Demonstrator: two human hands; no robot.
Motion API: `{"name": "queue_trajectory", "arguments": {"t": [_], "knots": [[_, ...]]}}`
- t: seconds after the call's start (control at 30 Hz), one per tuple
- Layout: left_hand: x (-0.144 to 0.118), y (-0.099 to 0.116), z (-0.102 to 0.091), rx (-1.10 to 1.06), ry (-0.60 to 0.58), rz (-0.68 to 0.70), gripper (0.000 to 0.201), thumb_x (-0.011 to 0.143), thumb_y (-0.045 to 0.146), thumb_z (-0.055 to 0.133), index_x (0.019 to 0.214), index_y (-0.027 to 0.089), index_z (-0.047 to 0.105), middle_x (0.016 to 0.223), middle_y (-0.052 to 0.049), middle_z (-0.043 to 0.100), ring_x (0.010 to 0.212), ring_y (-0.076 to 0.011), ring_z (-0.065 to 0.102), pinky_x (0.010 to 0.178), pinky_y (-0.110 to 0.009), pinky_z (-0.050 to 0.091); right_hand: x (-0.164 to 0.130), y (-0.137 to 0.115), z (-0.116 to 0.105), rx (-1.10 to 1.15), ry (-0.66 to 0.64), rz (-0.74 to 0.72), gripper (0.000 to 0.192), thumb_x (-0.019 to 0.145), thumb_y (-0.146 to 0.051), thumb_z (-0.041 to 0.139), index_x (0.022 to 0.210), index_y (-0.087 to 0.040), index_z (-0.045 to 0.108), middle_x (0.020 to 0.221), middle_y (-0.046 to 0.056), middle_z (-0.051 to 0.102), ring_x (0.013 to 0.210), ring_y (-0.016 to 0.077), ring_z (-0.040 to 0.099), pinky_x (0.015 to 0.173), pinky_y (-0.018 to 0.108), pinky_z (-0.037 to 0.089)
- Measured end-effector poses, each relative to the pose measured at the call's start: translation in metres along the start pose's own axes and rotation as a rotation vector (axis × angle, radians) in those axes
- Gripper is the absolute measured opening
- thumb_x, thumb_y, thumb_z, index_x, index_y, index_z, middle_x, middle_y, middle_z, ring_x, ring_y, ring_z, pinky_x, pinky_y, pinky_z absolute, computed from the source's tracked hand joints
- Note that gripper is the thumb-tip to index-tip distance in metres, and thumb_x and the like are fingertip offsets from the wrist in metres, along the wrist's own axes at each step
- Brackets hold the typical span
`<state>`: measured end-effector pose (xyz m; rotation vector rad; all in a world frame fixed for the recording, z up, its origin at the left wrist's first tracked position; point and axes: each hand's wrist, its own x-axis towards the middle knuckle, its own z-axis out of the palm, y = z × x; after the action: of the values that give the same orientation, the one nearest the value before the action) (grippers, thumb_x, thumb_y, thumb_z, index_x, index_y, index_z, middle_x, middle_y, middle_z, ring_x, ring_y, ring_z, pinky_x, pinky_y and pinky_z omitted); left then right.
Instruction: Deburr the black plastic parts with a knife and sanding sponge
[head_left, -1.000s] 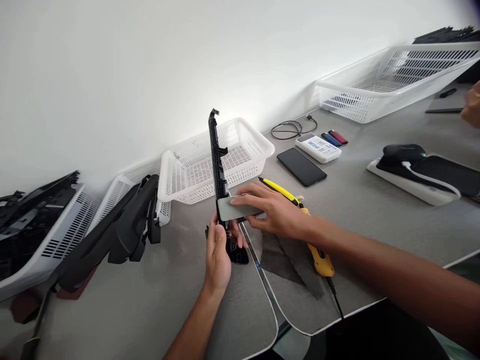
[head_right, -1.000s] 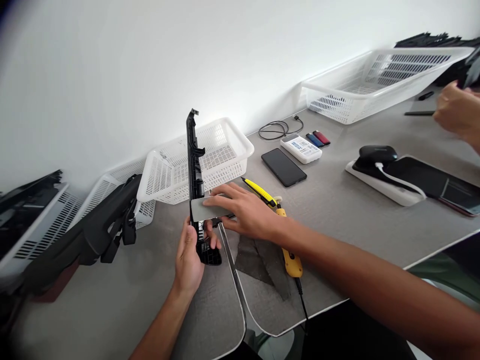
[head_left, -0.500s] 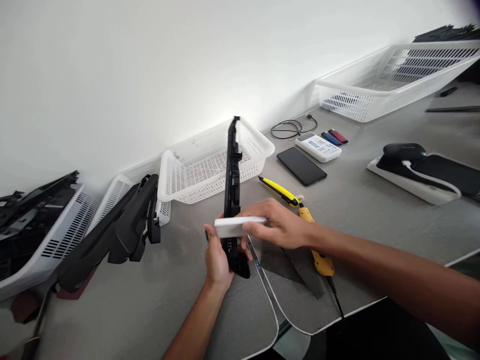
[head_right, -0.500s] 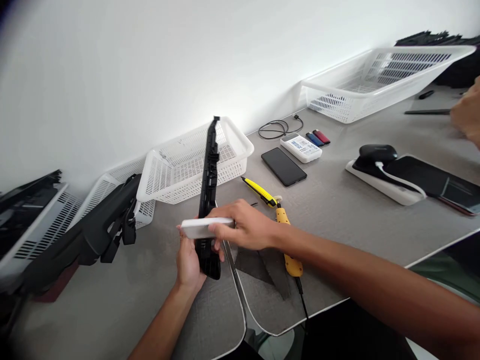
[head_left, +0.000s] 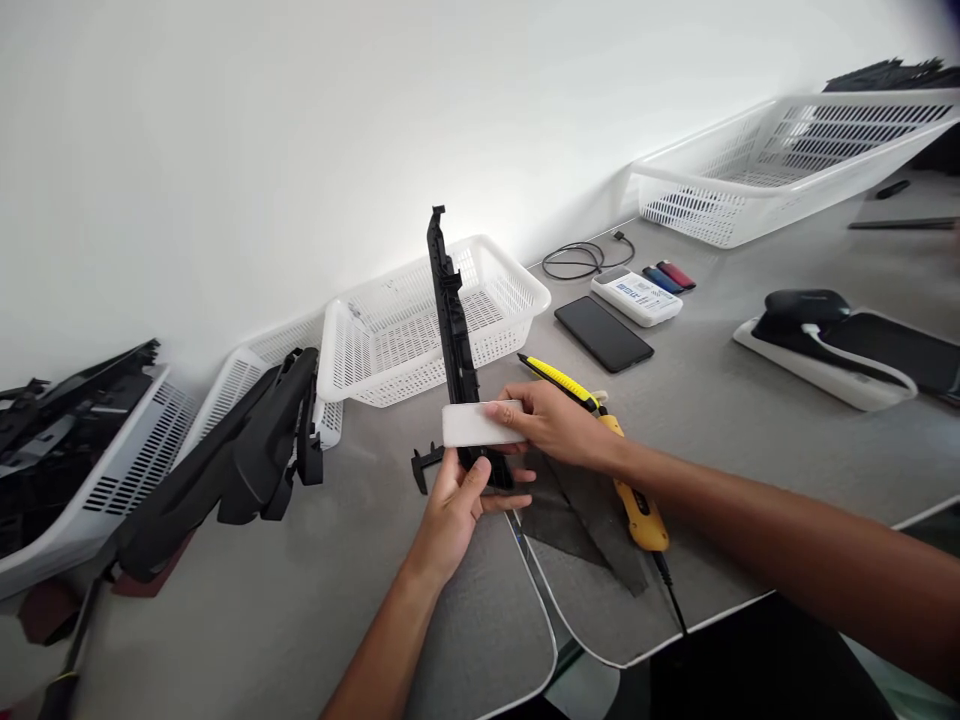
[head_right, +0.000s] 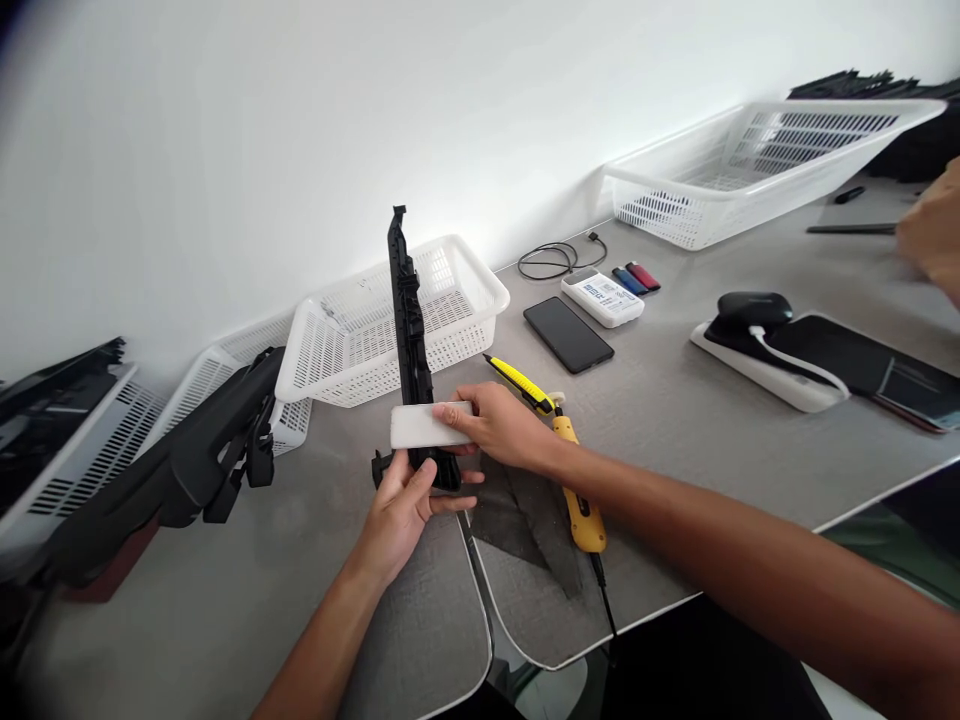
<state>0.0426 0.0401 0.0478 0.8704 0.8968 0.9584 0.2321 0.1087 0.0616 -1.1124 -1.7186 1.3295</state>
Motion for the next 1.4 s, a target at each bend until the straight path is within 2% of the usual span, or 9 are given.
{"name": "queue_trajectory", "arguments": {"t": [0.1, 0.27, 0.47, 0.67, 0.8, 0.93, 1.13, 1.27, 1.4], "knots": [[0.000, -0.002, -0.001, 0.043, -0.024, 0.025, 0.063, 0.096, 0.047, 0.075, 0.150, 0.029, 0.049, 0.125, -0.010, 0.072, 0.099, -0.0279, 0.080, 0.081, -0.040, 0.069, 0.002, -0.001, -0.006, 0.017, -0.078, 0.023, 0.046, 0.096, -0.062, 0.063, 0.078, -0.019, 0.059, 0.064, -0.001, 0.061, 0.051, 0.0112, 0.052, 0.048, 0.025, 0.036], [0.002, -0.004, -0.004, 0.052, -0.002, 0.045, 0.059, 0.094, 0.048, 0.077, 0.144, 0.026, 0.054, 0.130, -0.012, 0.072, 0.099, -0.0285, 0.081, 0.090, -0.046, 0.067, 0.004, 0.000, -0.006, 0.016, 0.019, 0.000, 0.044, 0.099, -0.059, 0.058, 0.079, -0.019, 0.059, 0.064, -0.002, 0.057, 0.053, 0.0116, 0.051, 0.050, 0.026, 0.036], [0.004, -0.002, -0.002, 0.087, 0.068, 0.064, 0.061, 0.094, 0.053, 0.076, 0.143, 0.025, 0.052, 0.133, -0.014, 0.071, 0.090, -0.0286, 0.083, 0.075, -0.039, 0.069, 0.003, -0.005, -0.008, -0.153, 0.161, -0.066, 0.045, 0.097, -0.055, 0.062, 0.070, -0.019, 0.058, 0.062, -0.003, 0.050, 0.056, 0.0118, 0.042, 0.051, 0.027, 0.027], [0.004, -0.006, -0.003, 0.084, 0.093, 0.032, 0.063, 0.089, 0.057, 0.079, 0.132, 0.019, 0.054, 0.077, 0.001, 0.074, 0.055, -0.0179, 0.074, 0.049, -0.026, 0.060, 0.003, -0.004, -0.007, -0.113, -0.041, -0.023, 0.044, 0.098, -0.057, 0.059, 0.079, -0.018, 0.064, 0.055, -0.004, 0.052, 0.050, 0.0118, 0.046, 0.049, 0.027, 0.028], [0.003, -0.003, -0.004, 0.031, 0.070, 0.098, 0.053, 0.092, 0.053, 0.078, 0.127, 0.021, 0.056, 0.078, 0.003, 0.073, 0.052, -0.0143, 0.070, 0.046, -0.023, 0.056, 0.005, -0.003, -0.012, -0.074, 0.148, -0.056, 0.044, 0.096, -0.056, 0.061, 0.075, -0.018, 0.061, 0.064, -0.002, 0.053, 0.056, 0.0117, 0.045, 0.052, 0.026, 0.030], [0.003, -0.002, -0.005, 0.028, 0.048, 0.099, 0.049, 0.091, 0.048, 0.081, 0.123, 0.019, 0.057, 0.074, 0.001, 0.072, 0.059, -0.0164, 0.072, 0.054, -0.025, 0.058, 0.004, -0.001, -0.009, 0.029, -0.050, -0.042, 0.046, 0.098, -0.061, 0.058, 0.085, -0.017, 0.064, 0.062, -0.004, 0.054, 0.053, 0.0118, 0.048, 0.050, 0.026, 0.032], [0.003, 0.000, -0.002, 0.085, 0.023, 0.114, 0.042, 0.088, 0.033, 0.084, 0.121, 0.020, 0.062, 0.127, -0.010, 0.073, 0.067, -0.0129, 0.071, 0.058, -0.028, 0.060, 0.007, 0.002, -0.014, -0.014, 0.133, -0.025, 0.043, 0.093, -0.058, 0.064, 0.082, -0.016, 0.068, 0.069, -0.001, 0.057, 0.061, 0.0130, 0.047, 0.057, 0.028, 0.033], [0.003, 0.002, -0.003, 0.030, 0.032, 0.139, 0.047, 0.084, 0.034, 0.088, 0.120, 0.020, 0.061, 0.093, -0.002, 0.075, 0.064, -0.0142, 0.069, 0.055, -0.026, 0.056, 0.007, -0.002, -0.017, 0.061, -0.107, -0.038, 0.045, 0.089, -0.061, 0.070, 0.084, -0.016, 0.070, 0.067, -0.002, 0.055, 0.060, 0.0124, 0.044, 0.055, 0.027, 0.030], [0.003, 0.006, -0.004, 0.038, 0.053, 0.180, 0.047, 0.081, 0.029, 0.090, 0.116, 0.020, 0.061, 0.084, 0.003, 0.069, 0.065, -0.0124, 0.067, 0.057, -0.024, 0.055, 0.009, -0.001, -0.020, 0.086, 0.013, -0.016, 0.045, 0.088, -0.062, 0.070, 0.082, -0.016, 0.069, 0.066, -0.003, 0.051, 0.059, 0.0115, 0.041, 0.054, 0.026, 0.029]]}}
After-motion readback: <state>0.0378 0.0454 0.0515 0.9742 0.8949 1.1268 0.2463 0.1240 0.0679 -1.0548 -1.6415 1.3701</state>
